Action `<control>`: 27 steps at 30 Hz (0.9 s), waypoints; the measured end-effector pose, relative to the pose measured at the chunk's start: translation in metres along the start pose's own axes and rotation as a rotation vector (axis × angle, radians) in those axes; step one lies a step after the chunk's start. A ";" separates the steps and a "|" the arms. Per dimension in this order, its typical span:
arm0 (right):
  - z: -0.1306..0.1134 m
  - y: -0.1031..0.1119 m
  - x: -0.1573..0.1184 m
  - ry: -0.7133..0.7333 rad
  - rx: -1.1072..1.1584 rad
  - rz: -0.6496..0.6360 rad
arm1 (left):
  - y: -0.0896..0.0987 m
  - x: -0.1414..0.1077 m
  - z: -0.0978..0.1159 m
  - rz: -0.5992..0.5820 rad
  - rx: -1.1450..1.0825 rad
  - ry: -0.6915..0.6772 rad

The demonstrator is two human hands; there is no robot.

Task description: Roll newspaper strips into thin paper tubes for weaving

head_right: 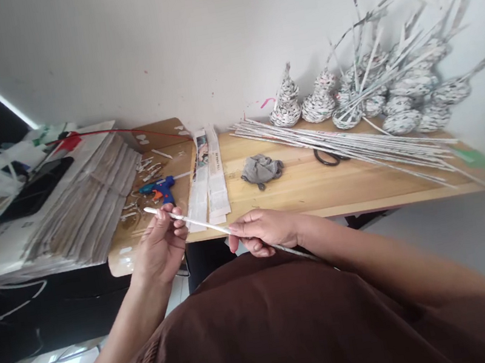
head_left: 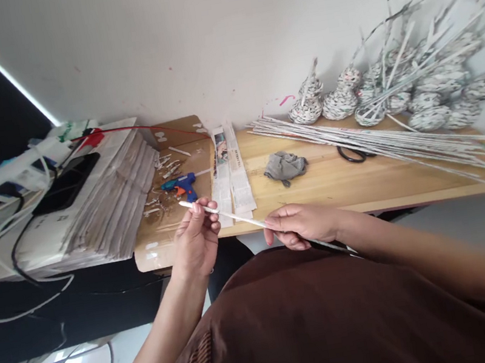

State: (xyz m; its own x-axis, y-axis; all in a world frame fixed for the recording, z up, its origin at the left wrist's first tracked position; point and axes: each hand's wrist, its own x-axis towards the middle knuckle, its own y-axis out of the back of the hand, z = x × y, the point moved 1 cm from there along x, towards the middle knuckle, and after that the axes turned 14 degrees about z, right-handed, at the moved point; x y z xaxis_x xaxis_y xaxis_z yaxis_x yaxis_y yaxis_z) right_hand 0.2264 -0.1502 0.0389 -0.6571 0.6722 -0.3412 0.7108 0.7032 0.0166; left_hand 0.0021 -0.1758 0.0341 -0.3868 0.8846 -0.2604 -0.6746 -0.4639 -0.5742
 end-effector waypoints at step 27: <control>0.005 -0.002 -0.012 0.506 -0.808 0.504 | -0.013 -0.014 -0.027 -0.170 0.243 0.137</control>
State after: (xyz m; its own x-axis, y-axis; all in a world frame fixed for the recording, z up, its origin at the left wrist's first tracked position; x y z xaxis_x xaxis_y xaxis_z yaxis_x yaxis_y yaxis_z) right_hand 0.2343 -0.1611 0.0388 -0.4942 0.8147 0.3034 0.6738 0.1385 0.7258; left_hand 0.0334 -0.1809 0.0239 -0.1781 0.9408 -0.2884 -0.8592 -0.2916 -0.4205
